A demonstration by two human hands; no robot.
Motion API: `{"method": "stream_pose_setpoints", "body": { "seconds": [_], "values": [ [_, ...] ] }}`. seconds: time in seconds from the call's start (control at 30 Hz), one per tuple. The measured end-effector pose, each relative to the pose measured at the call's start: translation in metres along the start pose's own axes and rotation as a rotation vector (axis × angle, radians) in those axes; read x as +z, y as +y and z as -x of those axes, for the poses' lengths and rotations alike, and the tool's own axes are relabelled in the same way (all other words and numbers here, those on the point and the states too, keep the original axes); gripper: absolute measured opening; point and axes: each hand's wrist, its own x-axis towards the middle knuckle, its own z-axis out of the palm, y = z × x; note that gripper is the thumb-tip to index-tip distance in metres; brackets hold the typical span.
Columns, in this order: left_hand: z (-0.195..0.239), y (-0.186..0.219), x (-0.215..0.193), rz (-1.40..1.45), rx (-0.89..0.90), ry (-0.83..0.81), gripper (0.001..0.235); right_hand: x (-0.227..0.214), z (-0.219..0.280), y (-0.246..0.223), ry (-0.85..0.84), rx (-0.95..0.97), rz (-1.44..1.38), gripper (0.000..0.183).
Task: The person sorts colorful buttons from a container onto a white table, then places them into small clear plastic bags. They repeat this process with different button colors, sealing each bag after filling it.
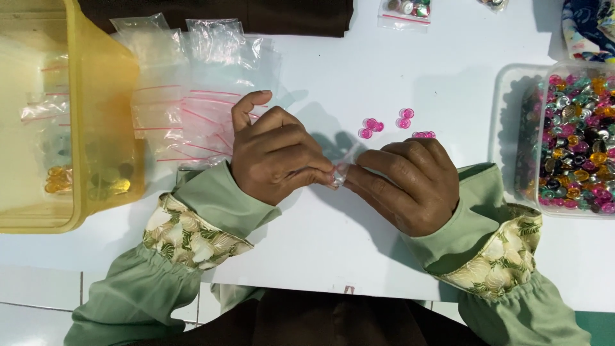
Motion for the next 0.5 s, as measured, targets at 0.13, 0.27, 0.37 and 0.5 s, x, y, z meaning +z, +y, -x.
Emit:
{"method": "stream_pose_setpoints", "body": {
  "seconds": [0.13, 0.27, 0.37, 0.5],
  "values": [
    [-0.002, 0.0037, -0.0008, -0.001, -0.019, -0.013, 0.013, -0.0011, -0.0022, -0.0012, -0.003, -0.005, -0.002, 0.008],
    [-0.0045, 0.0062, -0.0009, 0.004, -0.01, -0.026, 0.014, 0.0009, 0.0005, 0.0025, -0.043, -0.015, -0.052, 0.01],
    [-0.0027, 0.0037, -0.0007, 0.002, -0.004, -0.016, 0.013, 0.0024, 0.0013, 0.0011, -0.05, 0.049, -0.126, 0.009],
    [-0.0038, 0.0047, -0.0017, -0.02, -0.01, -0.003, 0.015, 0.0053, 0.0001, 0.0009, -0.078, 0.19, -0.319, 0.005]
  ]
}}
